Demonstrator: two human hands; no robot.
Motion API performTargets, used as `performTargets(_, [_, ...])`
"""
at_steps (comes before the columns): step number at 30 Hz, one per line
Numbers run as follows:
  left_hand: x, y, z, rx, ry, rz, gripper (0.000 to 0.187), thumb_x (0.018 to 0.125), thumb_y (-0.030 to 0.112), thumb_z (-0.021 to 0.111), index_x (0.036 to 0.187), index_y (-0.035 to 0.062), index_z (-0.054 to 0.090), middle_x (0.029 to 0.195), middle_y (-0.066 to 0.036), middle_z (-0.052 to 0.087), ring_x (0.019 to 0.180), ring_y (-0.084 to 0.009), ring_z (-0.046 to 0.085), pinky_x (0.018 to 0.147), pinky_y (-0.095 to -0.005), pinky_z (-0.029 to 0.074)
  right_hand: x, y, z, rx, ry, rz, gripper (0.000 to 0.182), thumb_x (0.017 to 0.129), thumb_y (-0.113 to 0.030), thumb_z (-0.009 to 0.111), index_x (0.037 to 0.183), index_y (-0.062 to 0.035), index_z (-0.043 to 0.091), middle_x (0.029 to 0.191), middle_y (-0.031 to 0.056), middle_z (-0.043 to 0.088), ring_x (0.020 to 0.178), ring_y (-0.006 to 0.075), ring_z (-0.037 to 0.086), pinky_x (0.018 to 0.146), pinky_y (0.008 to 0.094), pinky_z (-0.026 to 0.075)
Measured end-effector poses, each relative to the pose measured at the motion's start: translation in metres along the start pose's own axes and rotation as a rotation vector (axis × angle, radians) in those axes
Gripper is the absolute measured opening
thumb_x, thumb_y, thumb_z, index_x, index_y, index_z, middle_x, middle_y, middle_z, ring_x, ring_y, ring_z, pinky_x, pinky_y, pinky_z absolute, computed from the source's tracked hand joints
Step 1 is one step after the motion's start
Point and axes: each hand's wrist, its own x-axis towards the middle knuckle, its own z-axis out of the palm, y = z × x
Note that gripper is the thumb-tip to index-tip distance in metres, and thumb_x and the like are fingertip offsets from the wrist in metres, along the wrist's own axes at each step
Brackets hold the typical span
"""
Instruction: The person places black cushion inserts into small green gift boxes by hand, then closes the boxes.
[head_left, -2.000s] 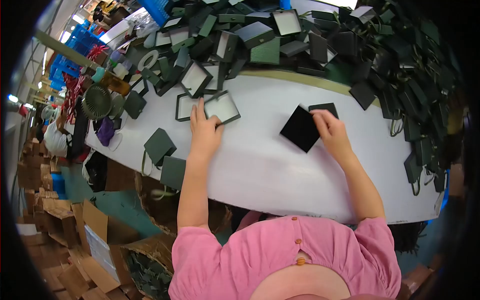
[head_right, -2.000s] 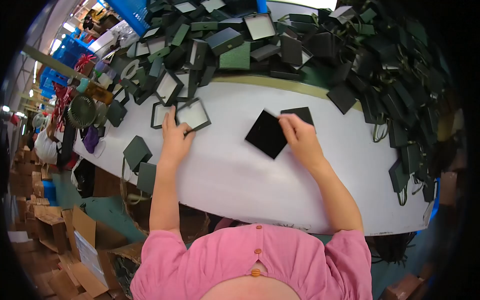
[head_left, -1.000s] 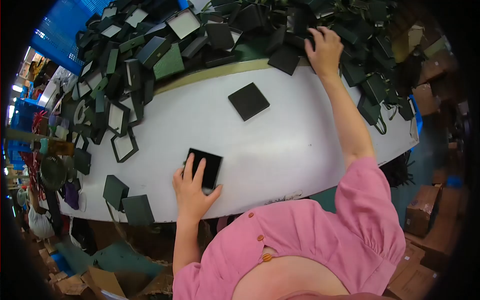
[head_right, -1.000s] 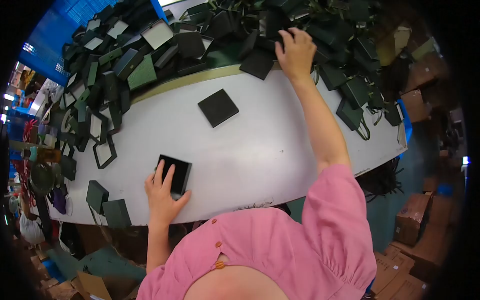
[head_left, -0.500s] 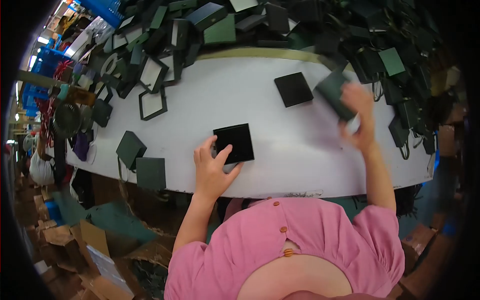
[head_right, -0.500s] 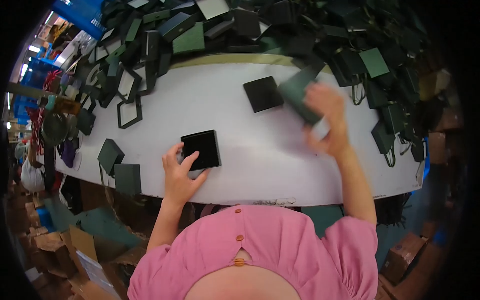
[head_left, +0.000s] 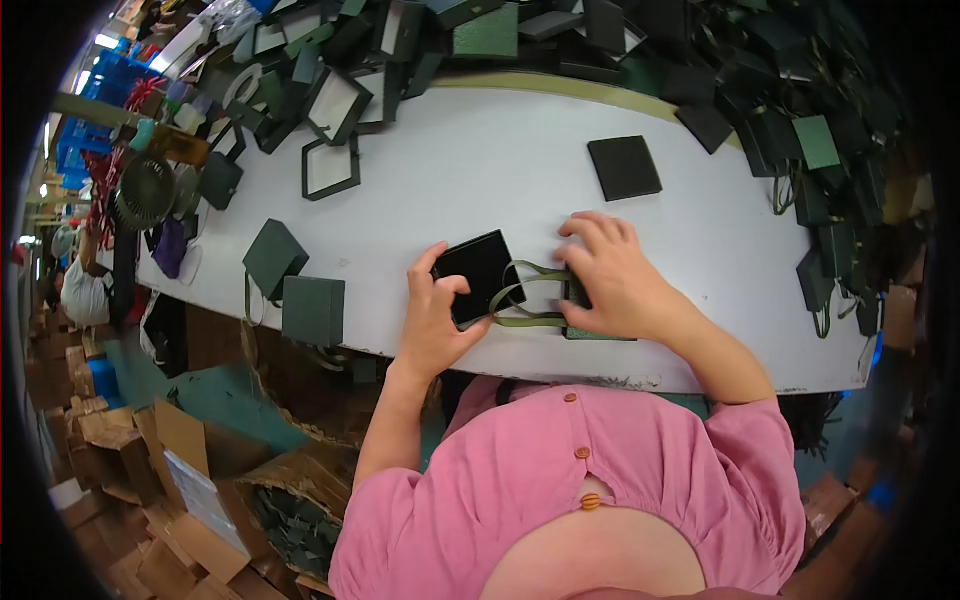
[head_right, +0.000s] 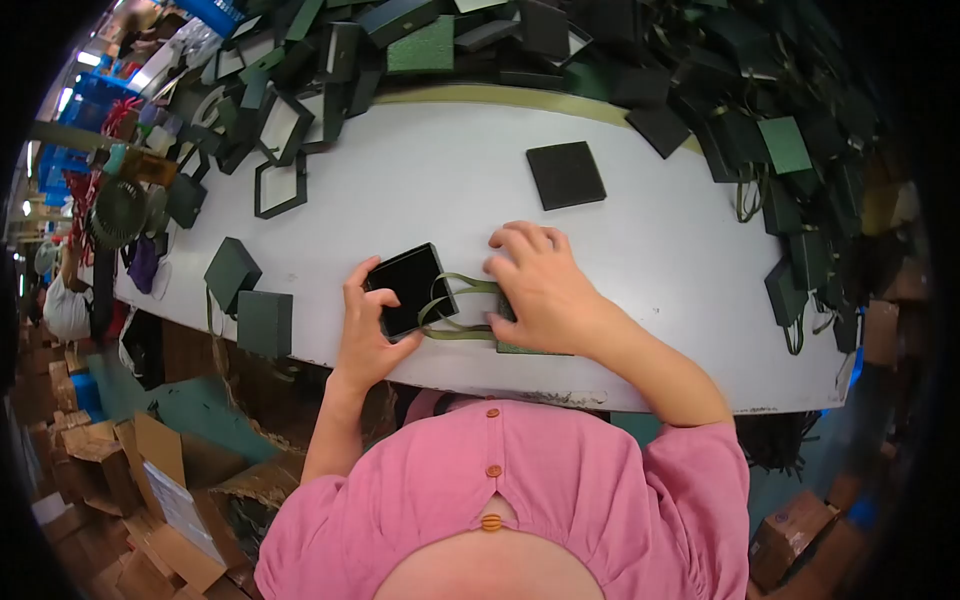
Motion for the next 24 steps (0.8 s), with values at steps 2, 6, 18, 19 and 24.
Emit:
performTargets(2, [-0.002, 0.002, -0.004, 0.042, -0.009, 0.023, 0.046, 0.065, 0.011, 0.093, 0.100, 0.0115, 0.063, 0.152, -0.024, 0.036, 0.132, -0.0432, 0.041, 0.106, -0.0491, 0.042, 0.013, -0.009, 0.014, -0.042, -0.032, 0.005, 0.035, 0.074, -0.008, 0.072, 0.108, -0.0050, 0.063, 0.114, 0.0125, 0.060, 0.121, 0.0353, 0.054, 0.109, 0.0559, 0.037])
performTargets(6, [-0.004, 0.000, -0.004, 0.036, 0.000, 0.020, 0.039, 0.065, 0.012, 0.094, 0.086, 0.0104, 0.062, 0.153, -0.025, 0.036, 0.139, -0.0435, 0.040, 0.110, -0.0492, 0.040, 0.011, 0.003, 0.031, 0.116, 0.145, -0.008, 0.034, 0.070, 0.003, 0.065, 0.102, -0.0055, 0.065, 0.107, 0.0101, 0.060, 0.116, 0.0328, 0.054, 0.107, 0.0533, 0.040])
performTargets(18, [0.006, 0.013, -0.005, 0.018, 0.109, 0.026, 0.113, 0.061, 0.014, 0.097, 0.155, 0.0099, 0.034, 0.151, -0.022, 0.042, 0.136, -0.0409, 0.043, 0.111, -0.0493, 0.040, -0.089, 0.006, 0.022, -0.043, 0.134, 0.013, 0.063, 0.065, -0.016, 0.087, 0.126, -0.0235, 0.074, 0.157, 0.0163, 0.045, 0.144, 0.0487, 0.035, 0.113, 0.0576, 0.039])
performTargets(19, [0.013, 0.028, -0.009, -0.002, 0.128, 0.079, 0.116, 0.061, 0.015, 0.097, 0.157, 0.0097, 0.032, 0.151, -0.022, 0.043, 0.136, -0.0408, 0.043, 0.111, -0.0496, 0.040, -0.092, 0.007, 0.024, -0.052, 0.161, 0.020, 0.062, 0.065, -0.017, 0.087, 0.126, -0.0234, 0.074, 0.156, 0.0164, 0.046, 0.143, 0.0487, 0.036, 0.113, 0.0577, 0.039])
performTargets(24, [0.054, 0.083, -0.010, -0.128, 0.147, 0.349, 0.111, 0.064, 0.020, 0.098, 0.156, 0.0165, 0.036, 0.149, -0.022, 0.042, 0.131, -0.0421, 0.044, 0.105, -0.0519, 0.041, -0.093, 0.011, 0.027, -0.014, 0.189, -0.001, 0.057, 0.066, -0.020, 0.089, 0.121, -0.0205, 0.073, 0.155, 0.0172, 0.047, 0.143, 0.0486, 0.036, 0.112, 0.0573, 0.040])
